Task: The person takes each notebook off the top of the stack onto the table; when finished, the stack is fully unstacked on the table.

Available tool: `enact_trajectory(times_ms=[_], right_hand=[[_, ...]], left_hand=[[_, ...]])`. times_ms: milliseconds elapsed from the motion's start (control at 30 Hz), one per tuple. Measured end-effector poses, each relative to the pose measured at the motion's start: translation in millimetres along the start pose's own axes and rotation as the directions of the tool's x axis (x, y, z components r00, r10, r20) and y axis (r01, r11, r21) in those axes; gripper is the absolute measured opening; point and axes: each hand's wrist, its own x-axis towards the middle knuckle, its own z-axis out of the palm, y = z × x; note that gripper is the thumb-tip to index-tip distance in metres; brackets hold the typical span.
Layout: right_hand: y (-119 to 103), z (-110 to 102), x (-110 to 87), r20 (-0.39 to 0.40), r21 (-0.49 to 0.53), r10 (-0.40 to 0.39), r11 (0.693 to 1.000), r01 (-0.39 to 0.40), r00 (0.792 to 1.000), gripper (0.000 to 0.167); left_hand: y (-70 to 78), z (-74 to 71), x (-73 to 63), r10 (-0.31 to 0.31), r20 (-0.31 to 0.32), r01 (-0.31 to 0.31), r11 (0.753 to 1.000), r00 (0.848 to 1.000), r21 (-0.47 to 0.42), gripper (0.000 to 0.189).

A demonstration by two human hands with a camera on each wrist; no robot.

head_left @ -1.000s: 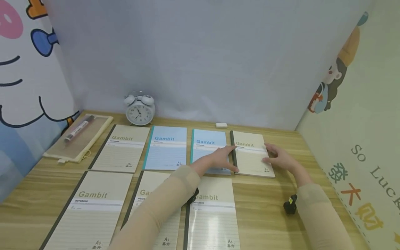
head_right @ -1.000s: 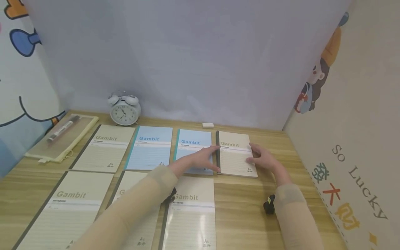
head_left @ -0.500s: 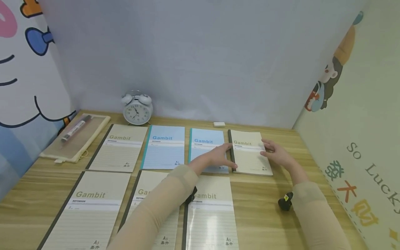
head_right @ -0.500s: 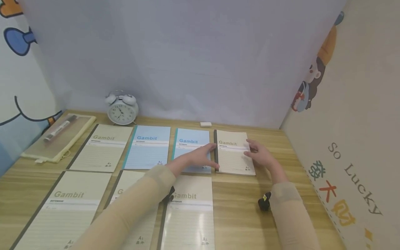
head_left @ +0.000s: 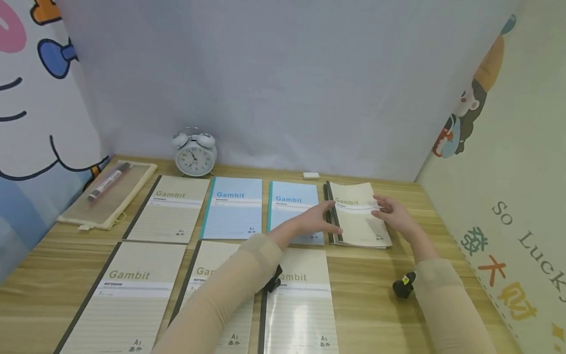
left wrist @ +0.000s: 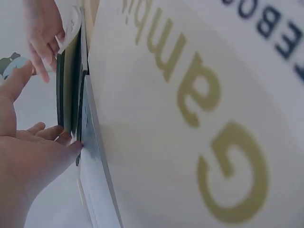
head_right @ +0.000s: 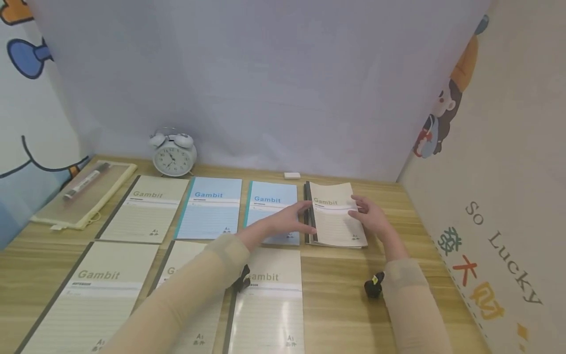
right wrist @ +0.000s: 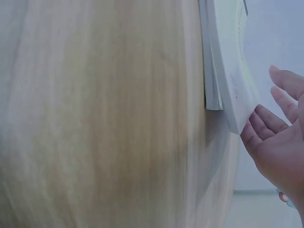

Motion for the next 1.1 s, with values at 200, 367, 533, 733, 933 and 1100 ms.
enact_trajectory(times_ms=[200, 367, 533, 733, 933, 1100], right_hand=[[0.8, -3.1, -3.7, 0.013, 0.042, 0.000, 0.999, -0.001, 1.000, 0.065], [1.7, -7.8, -8.3, 0.019, 0.066, 0.009, 0.998, -0.010, 1.000, 0.067], [-2.8, -13.8, -12.2, 0.013, 0.016, -0.012, 1.000, 0.011, 1.000, 0.071], [-7.9, -21.5, -14.9, 0.006, 0.034, -0.038, 0.999, 0.038, 0.999, 0.074], [-12.0, -33.1, -20.9, -0.016, 0.049, -0.087, 0.995, 0.087, 0.996, 0.076], [-20.8, -44.4, -30.9, 0.017, 0.038, -0.108, 0.993, 0.108, 0.994, 0.076]], left_hand=[[4.9, 5.9, -0.2, -0.015, -0.059, 0.003, 0.981, 0.998, -0.195, 0.085], [7.4, 1.9, 2.3, -0.006, -0.137, -0.034, 0.957, 0.991, -0.288, 0.080], [8.7, -4.1, 4.4, 0.022, -0.185, -0.084, 0.939, 0.982, -0.333, 0.074], [13.3, -7.3, 1.4, 0.023, -0.209, -0.101, 0.921, 0.978, -0.375, 0.078], [22.8, -12.1, -4.8, 0.030, -0.186, -0.094, 0.934, 0.982, -0.346, 0.088], [29.3, -15.1, -8.3, 0.025, -0.162, -0.071, 0.956, 0.986, -0.284, 0.088]])
